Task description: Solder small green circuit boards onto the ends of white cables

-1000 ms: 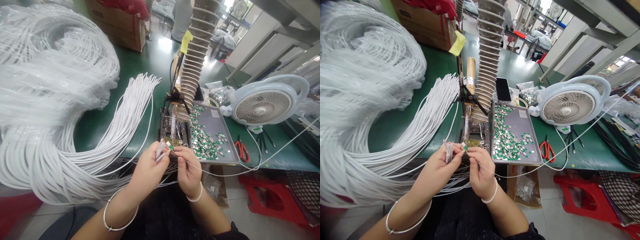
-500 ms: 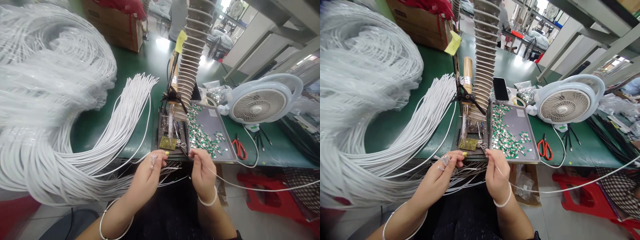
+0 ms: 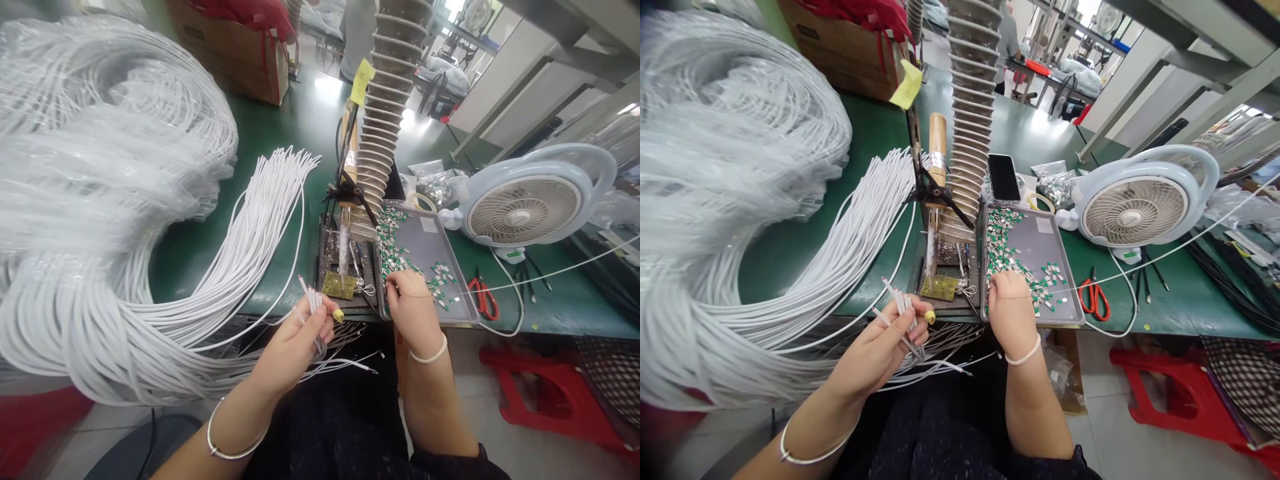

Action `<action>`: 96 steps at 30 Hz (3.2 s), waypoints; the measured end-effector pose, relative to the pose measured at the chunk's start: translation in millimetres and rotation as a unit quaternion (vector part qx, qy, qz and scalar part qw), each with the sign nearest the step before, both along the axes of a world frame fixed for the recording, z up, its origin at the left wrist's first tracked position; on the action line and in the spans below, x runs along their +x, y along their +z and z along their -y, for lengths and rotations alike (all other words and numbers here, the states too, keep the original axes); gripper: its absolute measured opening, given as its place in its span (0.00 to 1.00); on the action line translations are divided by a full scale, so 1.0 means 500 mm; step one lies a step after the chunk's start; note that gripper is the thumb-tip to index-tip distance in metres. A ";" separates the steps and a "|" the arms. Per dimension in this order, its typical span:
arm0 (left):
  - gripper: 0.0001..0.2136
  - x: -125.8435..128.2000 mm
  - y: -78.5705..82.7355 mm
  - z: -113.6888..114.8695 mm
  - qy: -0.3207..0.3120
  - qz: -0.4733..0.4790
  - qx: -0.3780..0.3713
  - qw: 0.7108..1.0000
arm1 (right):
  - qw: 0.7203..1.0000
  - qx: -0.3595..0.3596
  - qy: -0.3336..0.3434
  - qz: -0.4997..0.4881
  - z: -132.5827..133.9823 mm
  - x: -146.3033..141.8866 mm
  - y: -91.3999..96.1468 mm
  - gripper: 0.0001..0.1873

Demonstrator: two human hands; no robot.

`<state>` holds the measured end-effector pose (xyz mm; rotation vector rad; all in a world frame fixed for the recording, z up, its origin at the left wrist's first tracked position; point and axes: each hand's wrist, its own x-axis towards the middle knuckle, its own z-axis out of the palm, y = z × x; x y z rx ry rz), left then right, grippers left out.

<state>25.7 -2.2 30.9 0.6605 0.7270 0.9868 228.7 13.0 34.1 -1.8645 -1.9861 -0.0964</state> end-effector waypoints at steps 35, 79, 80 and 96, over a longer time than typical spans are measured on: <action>0.08 0.042 0.020 0.014 0.014 -0.114 0.025 0.993 | 0.891 0.041 0.031 -0.451 0.082 -0.133 -0.001 0.03; 0.07 0.032 0.031 0.015 0.029 -0.202 0.066 0.977 | 0.903 0.060 0.062 -0.421 0.088 -0.135 -0.020 0.04; 0.07 0.032 0.029 0.014 0.030 -0.204 0.060 0.977 | 0.912 0.073 0.073 -0.398 0.089 -0.132 -0.019 0.06; 0.03 0.034 0.041 -0.006 0.048 -0.186 0.038 0.981 | 0.905 0.211 0.179 -0.325 0.079 -0.123 -0.027 0.15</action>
